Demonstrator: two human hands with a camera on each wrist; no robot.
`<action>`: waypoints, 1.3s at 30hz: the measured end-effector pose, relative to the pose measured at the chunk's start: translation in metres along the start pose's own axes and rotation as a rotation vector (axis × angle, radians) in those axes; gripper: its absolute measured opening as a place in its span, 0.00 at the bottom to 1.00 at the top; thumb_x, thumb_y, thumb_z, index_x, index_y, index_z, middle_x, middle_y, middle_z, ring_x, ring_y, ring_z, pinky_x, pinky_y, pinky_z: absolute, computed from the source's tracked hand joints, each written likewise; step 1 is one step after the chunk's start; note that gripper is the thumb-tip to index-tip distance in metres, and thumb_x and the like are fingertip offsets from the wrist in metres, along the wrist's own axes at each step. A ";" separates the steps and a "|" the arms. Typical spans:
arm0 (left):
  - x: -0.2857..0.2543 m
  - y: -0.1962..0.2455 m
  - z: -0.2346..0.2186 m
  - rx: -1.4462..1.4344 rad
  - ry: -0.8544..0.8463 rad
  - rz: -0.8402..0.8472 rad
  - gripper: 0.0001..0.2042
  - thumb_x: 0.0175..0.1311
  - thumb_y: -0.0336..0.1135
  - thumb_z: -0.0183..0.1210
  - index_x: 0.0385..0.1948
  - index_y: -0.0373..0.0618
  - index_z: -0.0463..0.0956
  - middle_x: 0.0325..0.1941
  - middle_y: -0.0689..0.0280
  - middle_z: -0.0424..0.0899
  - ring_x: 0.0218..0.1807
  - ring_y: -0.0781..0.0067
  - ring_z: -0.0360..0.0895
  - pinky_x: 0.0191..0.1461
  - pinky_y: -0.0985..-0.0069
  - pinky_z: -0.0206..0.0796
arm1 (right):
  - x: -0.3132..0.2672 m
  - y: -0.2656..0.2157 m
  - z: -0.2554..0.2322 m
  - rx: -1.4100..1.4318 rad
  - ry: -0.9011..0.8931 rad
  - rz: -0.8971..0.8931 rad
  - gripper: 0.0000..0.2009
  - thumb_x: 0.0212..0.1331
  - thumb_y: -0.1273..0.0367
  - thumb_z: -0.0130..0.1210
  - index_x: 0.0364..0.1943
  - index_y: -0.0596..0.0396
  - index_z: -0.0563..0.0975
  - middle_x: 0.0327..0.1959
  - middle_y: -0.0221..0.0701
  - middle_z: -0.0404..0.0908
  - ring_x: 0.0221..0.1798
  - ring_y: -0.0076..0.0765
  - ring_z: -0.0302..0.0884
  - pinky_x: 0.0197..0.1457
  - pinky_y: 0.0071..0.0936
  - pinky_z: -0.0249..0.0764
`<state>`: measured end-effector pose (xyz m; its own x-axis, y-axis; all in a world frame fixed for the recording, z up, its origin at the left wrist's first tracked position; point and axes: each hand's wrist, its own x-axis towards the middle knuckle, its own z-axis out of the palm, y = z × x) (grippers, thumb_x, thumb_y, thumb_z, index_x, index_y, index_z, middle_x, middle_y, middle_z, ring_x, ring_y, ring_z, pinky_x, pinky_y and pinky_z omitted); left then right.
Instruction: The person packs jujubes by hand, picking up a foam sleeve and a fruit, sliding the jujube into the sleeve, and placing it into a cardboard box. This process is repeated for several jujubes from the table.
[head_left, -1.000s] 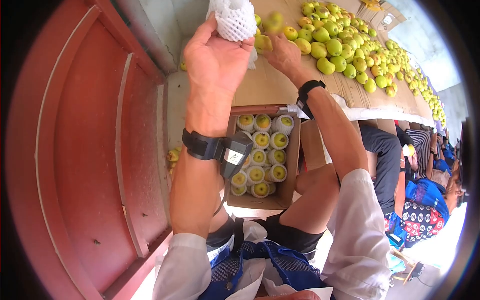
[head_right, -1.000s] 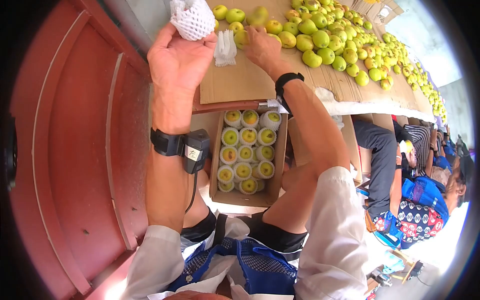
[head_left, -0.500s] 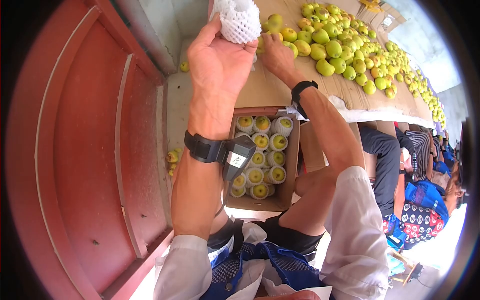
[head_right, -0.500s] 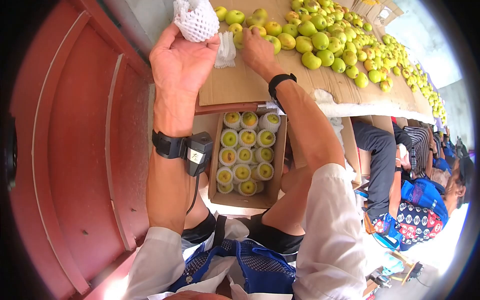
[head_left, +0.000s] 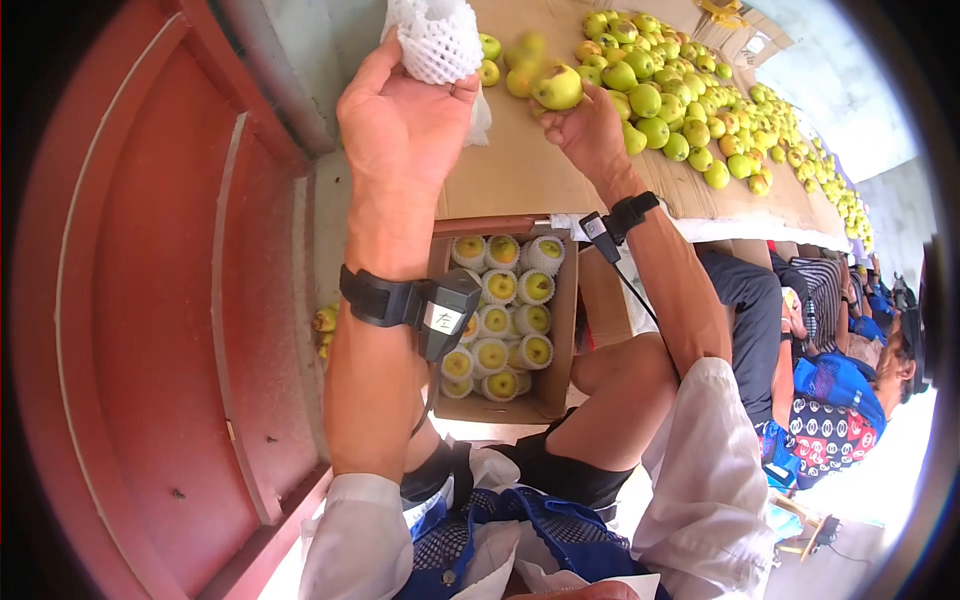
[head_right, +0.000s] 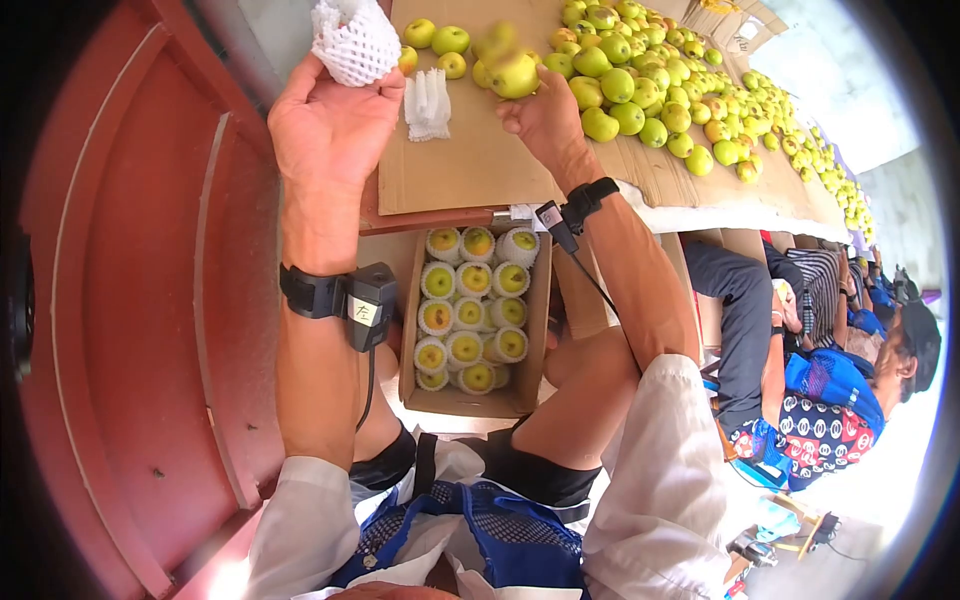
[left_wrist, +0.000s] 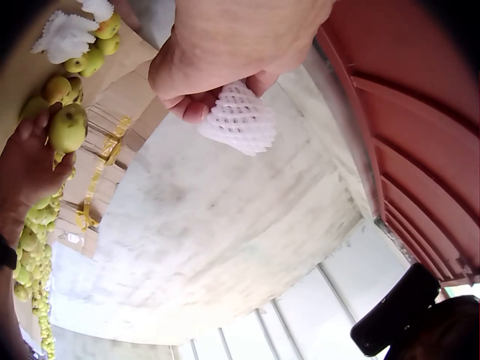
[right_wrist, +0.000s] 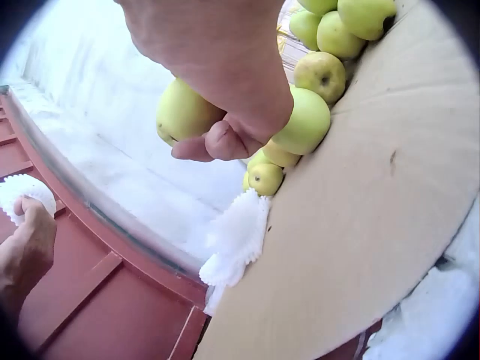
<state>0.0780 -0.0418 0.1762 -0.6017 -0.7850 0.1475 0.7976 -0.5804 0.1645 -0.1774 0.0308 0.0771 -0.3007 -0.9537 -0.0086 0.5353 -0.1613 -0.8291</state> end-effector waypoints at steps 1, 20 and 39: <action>0.000 0.001 0.000 -0.006 0.008 0.005 0.13 0.73 0.36 0.47 0.54 0.45 0.74 0.58 0.64 0.79 0.57 0.68 0.72 0.54 0.66 0.61 | -0.003 -0.002 0.003 0.017 -0.034 0.000 0.25 0.74 0.54 0.35 0.60 0.62 0.68 0.46 0.48 0.79 0.33 0.39 0.76 0.29 0.27 0.66; 0.002 -0.005 -0.004 0.157 -0.067 0.031 0.17 0.73 0.35 0.50 0.58 0.37 0.73 0.60 0.58 0.79 0.62 0.61 0.75 0.66 0.63 0.64 | -0.093 0.002 -0.015 -1.164 0.101 -0.046 0.29 0.67 0.55 0.55 0.68 0.53 0.67 0.46 0.36 0.79 0.37 0.29 0.80 0.41 0.28 0.74; 0.002 -0.018 -0.001 0.390 -0.057 -0.063 0.18 0.75 0.34 0.51 0.60 0.31 0.72 0.59 0.54 0.80 0.61 0.59 0.77 0.66 0.64 0.68 | -0.099 0.004 -0.021 -1.275 0.138 -0.114 0.38 0.61 0.51 0.63 0.70 0.58 0.64 0.55 0.48 0.79 0.46 0.41 0.80 0.53 0.36 0.76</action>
<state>0.0626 -0.0330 0.1728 -0.6588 -0.7311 0.1772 0.6894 -0.4924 0.5313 -0.1620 0.1301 0.0628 -0.4145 -0.9042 0.1033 -0.6045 0.1887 -0.7739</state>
